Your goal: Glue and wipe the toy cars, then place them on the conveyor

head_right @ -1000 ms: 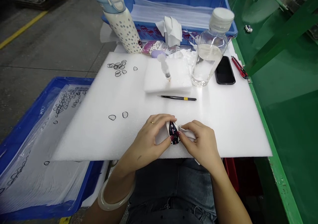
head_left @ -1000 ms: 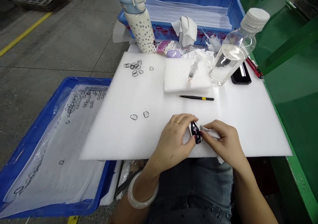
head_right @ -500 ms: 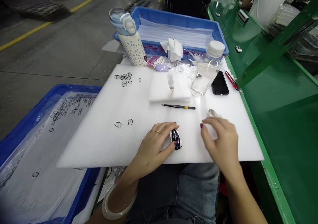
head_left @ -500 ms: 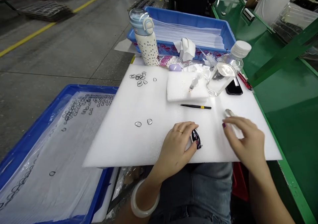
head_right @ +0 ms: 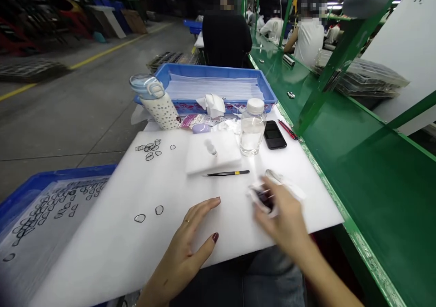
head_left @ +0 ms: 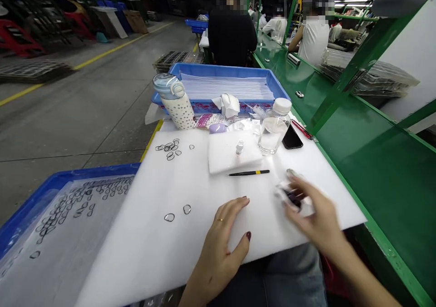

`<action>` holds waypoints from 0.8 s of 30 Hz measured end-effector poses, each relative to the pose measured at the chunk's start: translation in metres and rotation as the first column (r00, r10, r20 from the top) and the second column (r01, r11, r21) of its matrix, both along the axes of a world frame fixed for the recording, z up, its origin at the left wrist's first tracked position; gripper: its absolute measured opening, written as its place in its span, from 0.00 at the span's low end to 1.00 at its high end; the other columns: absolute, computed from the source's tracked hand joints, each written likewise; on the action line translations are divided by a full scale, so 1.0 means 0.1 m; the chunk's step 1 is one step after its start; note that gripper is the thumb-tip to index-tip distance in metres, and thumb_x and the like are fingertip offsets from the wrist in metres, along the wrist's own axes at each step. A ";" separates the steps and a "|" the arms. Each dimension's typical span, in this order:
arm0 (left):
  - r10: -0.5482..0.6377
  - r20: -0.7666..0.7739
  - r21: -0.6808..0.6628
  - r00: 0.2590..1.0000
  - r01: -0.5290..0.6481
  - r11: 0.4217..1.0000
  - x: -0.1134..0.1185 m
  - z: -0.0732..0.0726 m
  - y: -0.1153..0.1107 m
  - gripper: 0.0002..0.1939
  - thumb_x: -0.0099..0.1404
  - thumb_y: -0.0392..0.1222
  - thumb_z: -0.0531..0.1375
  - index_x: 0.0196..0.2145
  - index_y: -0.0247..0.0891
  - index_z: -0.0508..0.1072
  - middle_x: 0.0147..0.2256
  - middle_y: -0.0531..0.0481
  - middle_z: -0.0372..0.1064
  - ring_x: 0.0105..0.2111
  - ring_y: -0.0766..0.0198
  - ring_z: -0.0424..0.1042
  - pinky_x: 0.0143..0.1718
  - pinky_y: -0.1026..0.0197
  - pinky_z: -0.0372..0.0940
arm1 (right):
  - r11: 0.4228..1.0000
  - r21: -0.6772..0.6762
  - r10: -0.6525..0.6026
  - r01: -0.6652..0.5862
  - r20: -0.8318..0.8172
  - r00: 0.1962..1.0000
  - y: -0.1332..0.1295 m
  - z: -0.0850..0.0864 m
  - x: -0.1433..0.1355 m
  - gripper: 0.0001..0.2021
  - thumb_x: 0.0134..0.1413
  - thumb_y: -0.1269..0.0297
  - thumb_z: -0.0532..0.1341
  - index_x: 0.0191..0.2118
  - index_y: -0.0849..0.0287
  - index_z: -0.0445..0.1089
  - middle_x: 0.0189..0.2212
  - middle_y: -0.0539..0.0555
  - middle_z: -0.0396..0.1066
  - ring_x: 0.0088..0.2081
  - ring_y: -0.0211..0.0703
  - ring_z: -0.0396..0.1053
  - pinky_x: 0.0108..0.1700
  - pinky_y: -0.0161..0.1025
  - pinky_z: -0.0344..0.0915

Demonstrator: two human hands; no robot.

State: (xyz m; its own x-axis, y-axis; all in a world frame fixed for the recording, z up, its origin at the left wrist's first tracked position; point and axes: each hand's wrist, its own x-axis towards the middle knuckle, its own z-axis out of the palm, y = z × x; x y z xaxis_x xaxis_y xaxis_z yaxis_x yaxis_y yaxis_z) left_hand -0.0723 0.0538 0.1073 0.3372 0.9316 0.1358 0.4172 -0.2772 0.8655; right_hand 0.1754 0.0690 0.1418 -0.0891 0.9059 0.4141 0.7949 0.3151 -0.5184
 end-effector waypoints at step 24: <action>-0.633 -0.098 0.156 0.768 0.640 0.752 0.38 0.95 -0.01 0.09 0.72 0.38 0.58 0.48 0.40 0.73 0.44 0.52 0.79 0.43 0.63 0.77 0.54 0.61 0.69 | 0.889 -0.094 -0.454 0.448 -0.063 0.889 1.81 0.03 1.35 0.10 0.44 0.60 0.63 0.34 0.56 0.78 0.33 0.54 0.80 0.40 0.51 0.77 0.49 0.44 0.71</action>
State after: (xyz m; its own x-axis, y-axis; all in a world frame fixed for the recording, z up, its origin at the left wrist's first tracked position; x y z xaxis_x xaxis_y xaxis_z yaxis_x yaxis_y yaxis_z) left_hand -0.0347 0.0533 0.2026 0.8516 0.4628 0.2460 0.1214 -0.6307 0.7665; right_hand 0.3106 0.2504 0.1446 0.3672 0.8688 0.3322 0.7964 -0.1091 -0.5948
